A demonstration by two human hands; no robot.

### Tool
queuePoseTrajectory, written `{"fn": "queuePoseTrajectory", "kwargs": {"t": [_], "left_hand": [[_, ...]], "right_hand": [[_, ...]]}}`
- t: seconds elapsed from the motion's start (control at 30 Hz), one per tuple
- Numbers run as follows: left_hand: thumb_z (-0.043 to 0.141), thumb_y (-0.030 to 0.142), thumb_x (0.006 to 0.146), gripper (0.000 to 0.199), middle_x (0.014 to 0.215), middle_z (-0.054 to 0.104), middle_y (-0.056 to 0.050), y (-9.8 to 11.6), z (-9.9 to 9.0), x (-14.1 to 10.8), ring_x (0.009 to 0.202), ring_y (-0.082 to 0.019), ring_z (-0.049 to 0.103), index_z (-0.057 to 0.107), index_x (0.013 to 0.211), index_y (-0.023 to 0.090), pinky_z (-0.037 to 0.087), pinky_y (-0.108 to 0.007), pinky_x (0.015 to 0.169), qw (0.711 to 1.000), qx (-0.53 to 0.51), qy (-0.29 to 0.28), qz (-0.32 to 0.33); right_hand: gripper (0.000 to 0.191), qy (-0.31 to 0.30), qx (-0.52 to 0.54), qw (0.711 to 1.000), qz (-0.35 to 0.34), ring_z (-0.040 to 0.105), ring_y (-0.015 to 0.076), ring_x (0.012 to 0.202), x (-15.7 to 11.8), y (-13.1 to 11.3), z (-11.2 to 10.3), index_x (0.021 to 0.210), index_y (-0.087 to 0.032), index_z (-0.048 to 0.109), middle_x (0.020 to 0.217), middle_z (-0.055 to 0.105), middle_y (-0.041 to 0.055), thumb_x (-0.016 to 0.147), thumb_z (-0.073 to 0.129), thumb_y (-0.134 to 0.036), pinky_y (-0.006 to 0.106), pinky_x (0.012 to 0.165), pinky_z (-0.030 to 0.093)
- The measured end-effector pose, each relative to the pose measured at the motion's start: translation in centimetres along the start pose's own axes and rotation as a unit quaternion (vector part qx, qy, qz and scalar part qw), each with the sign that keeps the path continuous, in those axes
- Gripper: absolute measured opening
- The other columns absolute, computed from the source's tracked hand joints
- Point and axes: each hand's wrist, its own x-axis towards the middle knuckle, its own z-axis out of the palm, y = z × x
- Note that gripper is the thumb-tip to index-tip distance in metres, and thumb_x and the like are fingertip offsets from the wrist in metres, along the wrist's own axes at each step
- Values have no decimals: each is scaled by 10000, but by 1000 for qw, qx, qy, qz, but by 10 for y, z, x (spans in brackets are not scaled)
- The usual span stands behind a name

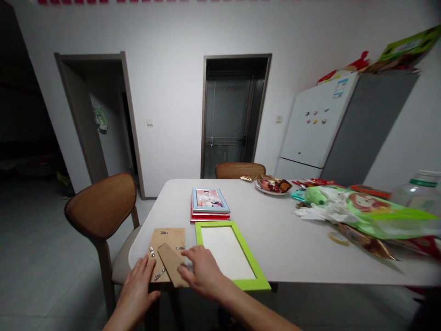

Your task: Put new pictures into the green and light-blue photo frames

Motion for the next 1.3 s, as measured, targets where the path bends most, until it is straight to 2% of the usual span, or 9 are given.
{"fn": "queuePoseTrajectory", "kwargs": {"t": [0.1,0.3,0.43,0.57,0.7,0.83,0.93,1.13,1.3], "left_hand": [[494,127,647,520,1287,378,-154,-12,7,4,1199,-233,316,429,1161,80,267,-356,991,1000,2,25,0],[481,137,673,443,1246,437,-143,-5,-4,6,1145,-223,404,467,1115,109,343,-350,940,997,-51,45,-26],[515,163,674,386,1184,508,-122,15,-18,6,1095,-207,462,508,1060,142,360,-335,933,993,-94,72,16],[535,187,689,380,1185,509,-108,55,-21,6,1099,-198,459,504,1068,174,375,-360,934,980,-130,116,99],[565,151,675,380,1189,503,-118,103,-13,5,1104,-207,453,517,1052,149,378,-351,935,974,-154,66,154],[557,149,690,358,1202,491,-114,134,-2,6,1120,-197,432,517,1046,135,352,-313,951,972,-161,-11,172],[553,173,699,338,1215,479,-103,140,5,9,1124,-193,422,516,1034,145,333,-309,955,970,-151,-46,183],[458,193,763,134,1087,566,-40,134,10,12,1136,-201,402,562,846,200,263,-433,958,969,-122,-70,205],[539,297,722,283,1228,462,-80,132,11,4,1195,-234,318,512,984,194,204,-479,977,964,-138,-67,216]], "right_hand": [[490,-17,-15,1000,-12,457,251,871,3,-20,22,1014,-209,548,939,555,91,626,542,-508,384,756,332],[516,26,58,998,14,439,229,914,14,-18,40,1072,-194,511,977,518,84,560,570,-197,340,770,360],[523,74,132,988,33,446,212,926,10,-10,14,1062,-160,523,986,525,83,540,549,-162,323,822,362],[465,108,143,983,29,444,194,953,-16,14,-29,1012,-189,543,993,526,57,553,504,-132,324,871,345],[420,102,110,985,84,450,195,975,-49,49,-60,975,-185,561,1003,523,60,568,472,-137,340,901,329],[383,79,75,987,116,469,196,953,-71,79,-70,939,-182,579,979,539,60,578,457,-154,344,885,343],[349,70,52,989,117,468,197,949,-77,92,-65,905,-175,592,977,538,67,583,455,-166,334,876,348],[354,74,-13,991,108,448,216,962,-75,103,-45,912,-148,608,1000,529,96,586,473,-171,337,868,337],[286,73,-56,992,85,441,204,948,-69,110,-42,904,-185,616,998,535,76,659,470,-206,313,829,340]]}}
